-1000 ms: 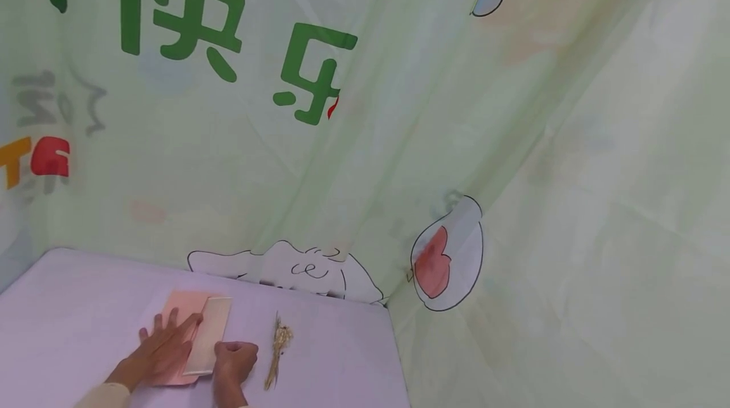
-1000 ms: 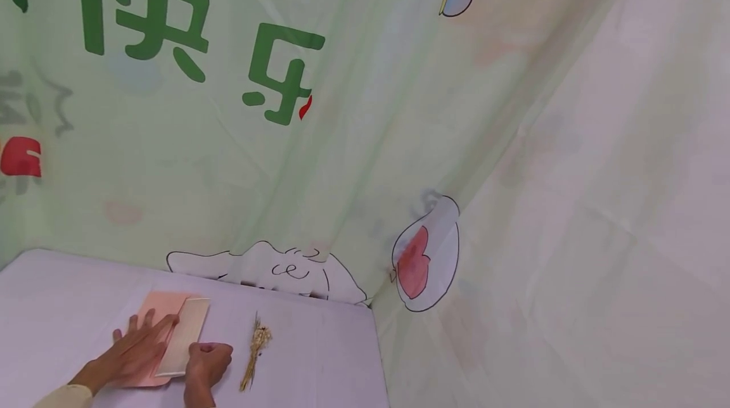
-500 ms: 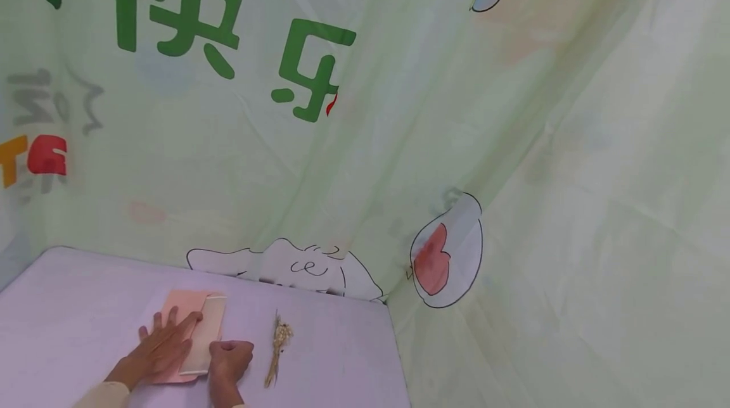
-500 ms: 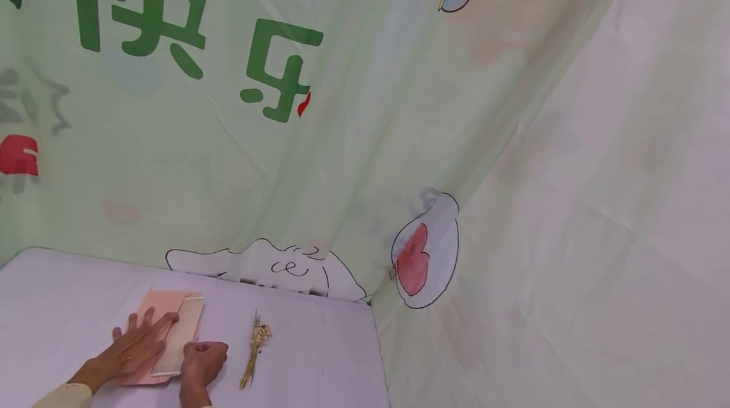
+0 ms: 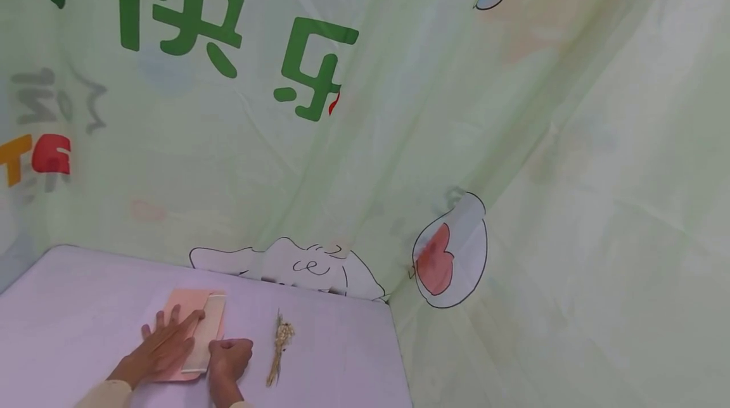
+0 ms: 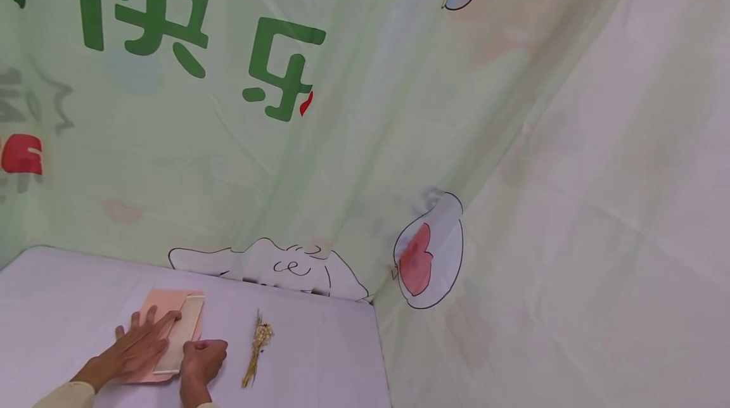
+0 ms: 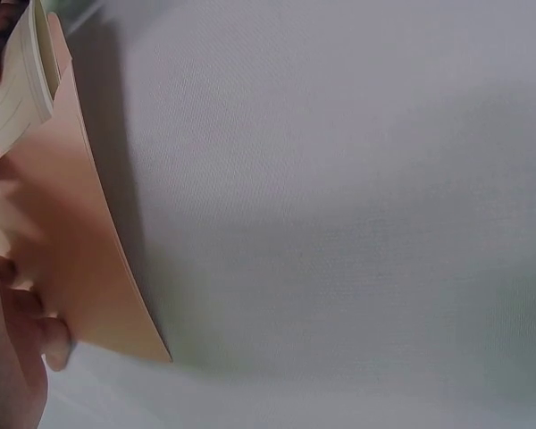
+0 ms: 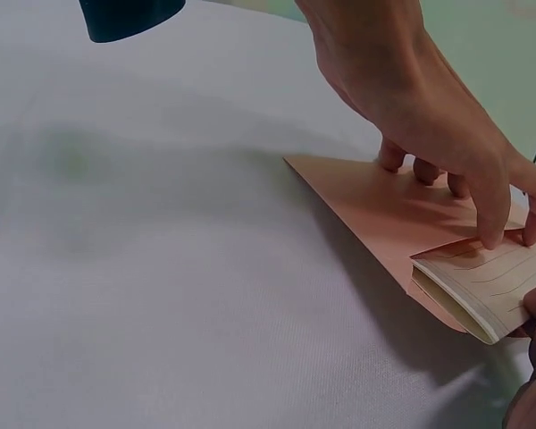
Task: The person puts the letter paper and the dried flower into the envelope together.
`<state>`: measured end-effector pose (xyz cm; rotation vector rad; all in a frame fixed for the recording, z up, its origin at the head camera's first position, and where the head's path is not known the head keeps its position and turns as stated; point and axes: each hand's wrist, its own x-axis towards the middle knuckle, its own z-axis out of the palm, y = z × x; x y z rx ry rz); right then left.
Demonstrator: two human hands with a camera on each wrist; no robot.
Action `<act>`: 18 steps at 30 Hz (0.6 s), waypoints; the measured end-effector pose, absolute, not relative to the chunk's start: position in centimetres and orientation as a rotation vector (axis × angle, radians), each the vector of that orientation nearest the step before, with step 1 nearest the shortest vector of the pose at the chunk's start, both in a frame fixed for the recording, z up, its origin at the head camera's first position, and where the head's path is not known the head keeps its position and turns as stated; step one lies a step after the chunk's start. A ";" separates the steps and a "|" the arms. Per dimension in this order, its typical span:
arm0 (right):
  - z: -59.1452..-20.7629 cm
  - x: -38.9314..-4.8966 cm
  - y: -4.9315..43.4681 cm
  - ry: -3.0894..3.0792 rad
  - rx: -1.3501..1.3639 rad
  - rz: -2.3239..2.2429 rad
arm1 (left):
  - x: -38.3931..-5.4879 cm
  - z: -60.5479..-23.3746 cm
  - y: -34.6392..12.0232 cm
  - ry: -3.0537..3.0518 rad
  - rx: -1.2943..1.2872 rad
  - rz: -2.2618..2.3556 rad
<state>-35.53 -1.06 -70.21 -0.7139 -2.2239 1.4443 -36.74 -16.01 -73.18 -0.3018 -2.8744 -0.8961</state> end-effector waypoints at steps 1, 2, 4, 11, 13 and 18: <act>-70.2 -35.5 -1.1 -2.232 -0.720 1.448 | -36.7 -73.1 -16.0 -2.876 -0.301 -0.891; -70.1 -35.5 -1.0 -2.243 -0.720 1.448 | -36.7 -73.0 -16.0 -2.875 -0.303 -0.886; -70.1 -35.6 -1.0 -2.259 -0.724 1.441 | -36.8 -73.0 -16.0 -2.871 -0.306 -0.877; -70.5 -35.7 -1.2 -2.297 -0.712 1.402 | -36.8 -73.0 -16.0 -2.857 -0.313 -0.916; -70.5 -35.7 -1.3 -2.296 -0.709 1.400 | -36.8 -73.0 -16.0 -2.853 -0.321 -0.908; -70.4 -35.5 -1.4 -2.297 -0.696 1.396 | -36.7 -73.0 -15.9 -2.847 -0.324 -0.899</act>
